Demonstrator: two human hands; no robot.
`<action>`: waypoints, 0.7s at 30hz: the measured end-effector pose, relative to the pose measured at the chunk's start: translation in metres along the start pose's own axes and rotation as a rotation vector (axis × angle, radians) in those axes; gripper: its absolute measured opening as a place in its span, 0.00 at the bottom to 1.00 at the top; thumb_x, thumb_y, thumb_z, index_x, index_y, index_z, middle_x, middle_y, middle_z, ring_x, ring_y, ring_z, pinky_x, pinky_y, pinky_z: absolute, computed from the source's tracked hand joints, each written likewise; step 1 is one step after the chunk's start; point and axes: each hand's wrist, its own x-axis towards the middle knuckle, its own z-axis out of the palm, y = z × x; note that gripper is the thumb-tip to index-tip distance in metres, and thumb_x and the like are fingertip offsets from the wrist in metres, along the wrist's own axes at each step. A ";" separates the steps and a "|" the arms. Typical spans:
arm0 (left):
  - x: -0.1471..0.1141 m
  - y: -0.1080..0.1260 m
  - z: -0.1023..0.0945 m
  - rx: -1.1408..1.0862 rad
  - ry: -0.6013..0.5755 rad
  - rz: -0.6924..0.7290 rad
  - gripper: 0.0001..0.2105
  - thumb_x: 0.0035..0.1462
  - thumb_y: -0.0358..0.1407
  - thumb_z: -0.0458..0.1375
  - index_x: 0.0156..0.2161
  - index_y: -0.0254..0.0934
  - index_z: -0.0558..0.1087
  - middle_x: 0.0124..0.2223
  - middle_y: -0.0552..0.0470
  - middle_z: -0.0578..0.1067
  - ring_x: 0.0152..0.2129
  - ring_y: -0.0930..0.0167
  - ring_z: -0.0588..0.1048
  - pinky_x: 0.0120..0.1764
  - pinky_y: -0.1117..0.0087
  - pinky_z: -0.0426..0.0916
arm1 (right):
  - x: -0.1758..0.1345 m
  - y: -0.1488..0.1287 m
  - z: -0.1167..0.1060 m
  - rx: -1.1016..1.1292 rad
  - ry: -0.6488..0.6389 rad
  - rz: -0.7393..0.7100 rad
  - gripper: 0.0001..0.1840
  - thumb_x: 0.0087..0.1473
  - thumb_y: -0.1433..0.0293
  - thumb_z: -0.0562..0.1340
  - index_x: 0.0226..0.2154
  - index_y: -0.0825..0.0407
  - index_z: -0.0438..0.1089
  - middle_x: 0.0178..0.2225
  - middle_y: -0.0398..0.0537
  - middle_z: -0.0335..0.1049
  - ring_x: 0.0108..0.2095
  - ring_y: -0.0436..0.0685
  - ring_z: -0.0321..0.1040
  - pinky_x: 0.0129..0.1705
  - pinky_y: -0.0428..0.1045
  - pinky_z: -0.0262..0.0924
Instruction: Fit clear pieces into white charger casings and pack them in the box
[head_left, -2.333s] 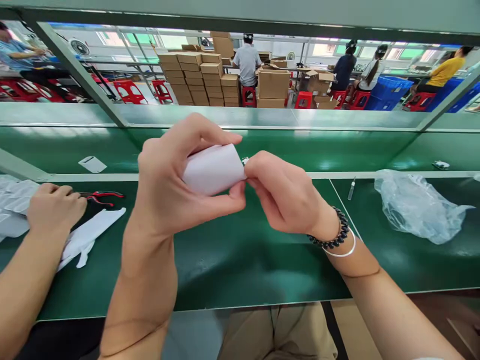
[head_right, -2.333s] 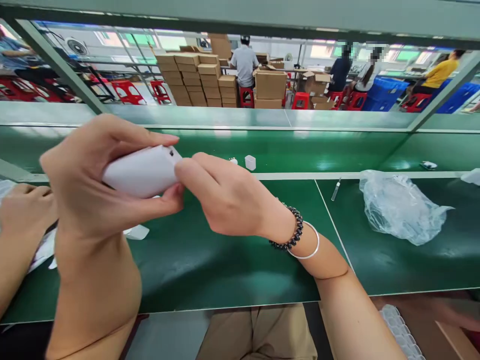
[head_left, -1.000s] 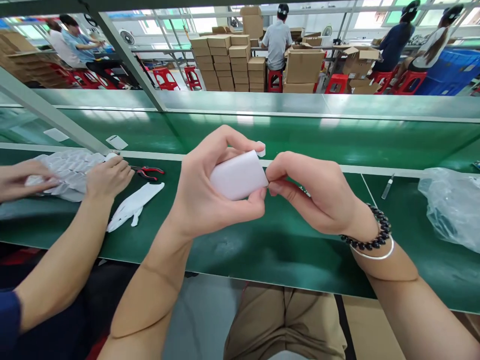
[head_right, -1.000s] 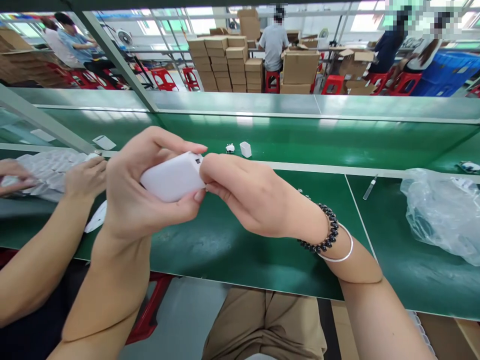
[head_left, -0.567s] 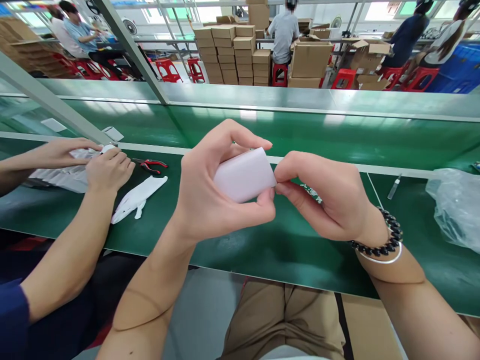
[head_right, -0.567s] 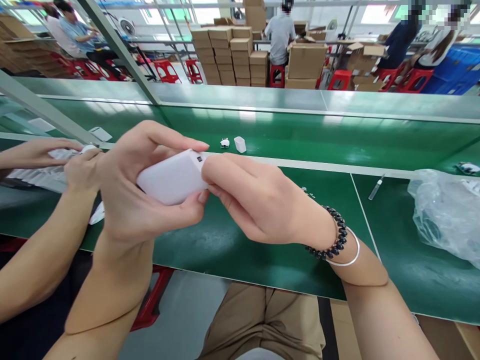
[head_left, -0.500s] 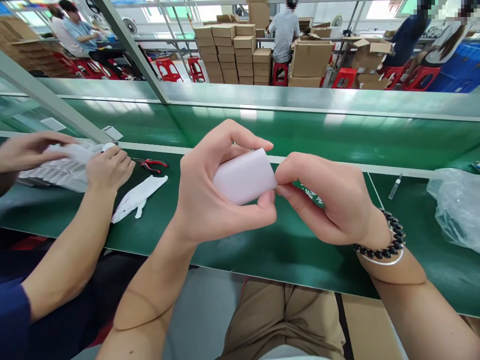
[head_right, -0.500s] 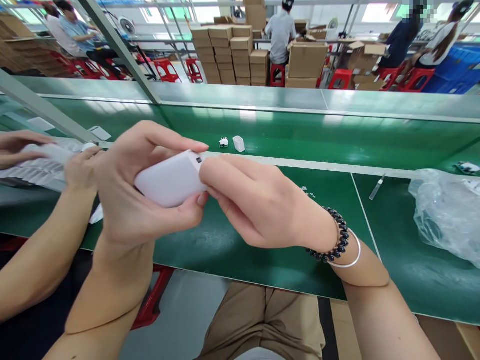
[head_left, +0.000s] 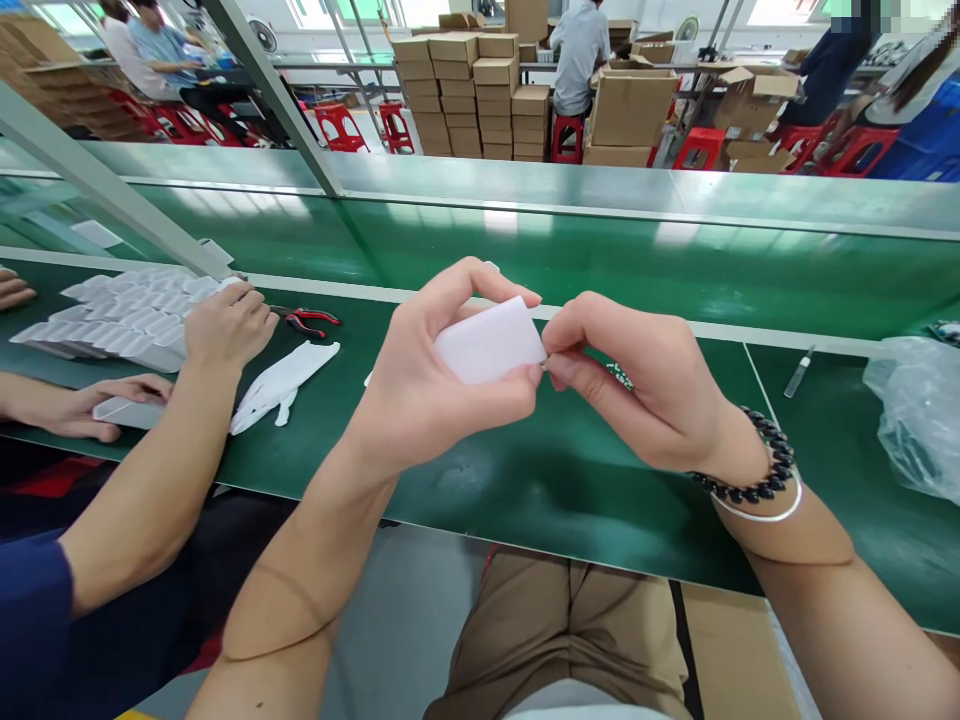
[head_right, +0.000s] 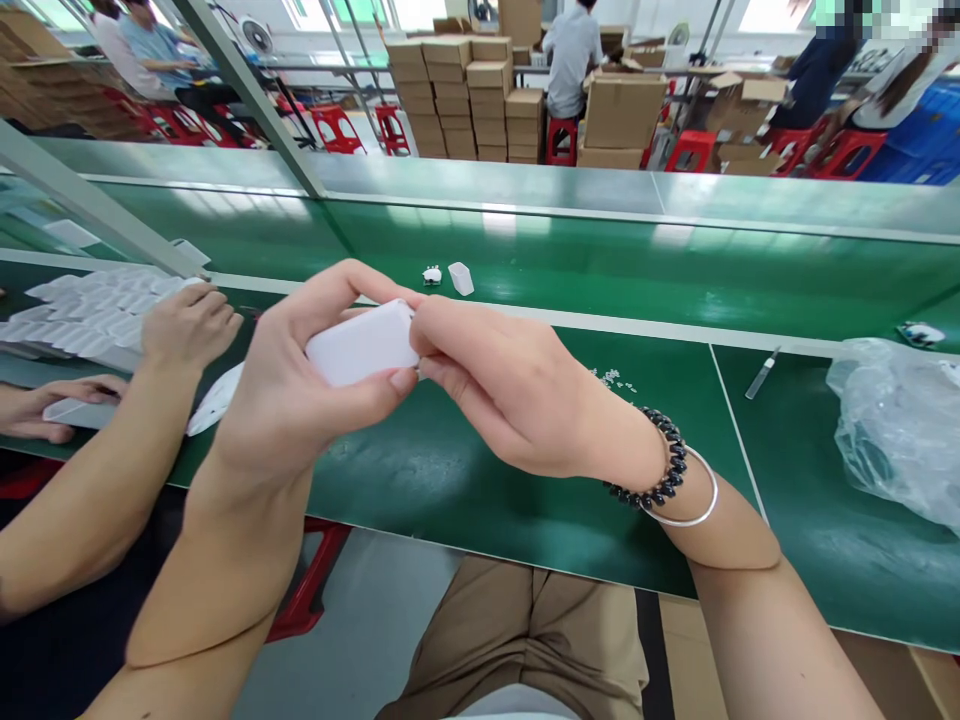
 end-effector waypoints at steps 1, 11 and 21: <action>0.000 0.000 0.000 -0.012 0.006 -0.027 0.16 0.39 0.28 0.66 0.36 0.41 0.70 0.25 0.57 0.74 0.17 0.75 0.68 0.16 0.73 0.58 | 0.000 0.000 0.001 0.007 0.003 0.002 0.06 0.67 0.74 0.50 0.36 0.50 0.58 0.30 0.41 0.62 0.28 0.49 0.61 0.33 0.46 0.61; -0.010 0.005 0.013 -0.036 0.136 -0.071 0.16 0.39 0.26 0.65 0.36 0.41 0.70 0.23 0.59 0.71 0.16 0.76 0.65 0.16 0.73 0.58 | 0.002 -0.003 0.011 0.088 0.100 0.000 0.08 0.65 0.75 0.50 0.33 0.50 0.58 0.27 0.42 0.59 0.27 0.50 0.59 0.32 0.48 0.62; -0.017 0.005 0.012 -0.033 0.161 -0.068 0.14 0.43 0.30 0.65 0.37 0.41 0.72 0.25 0.57 0.73 0.16 0.76 0.65 0.16 0.72 0.58 | 0.001 -0.003 0.012 0.155 0.074 -0.034 0.07 0.65 0.75 0.49 0.36 0.50 0.59 0.29 0.44 0.60 0.32 0.53 0.65 0.35 0.51 0.67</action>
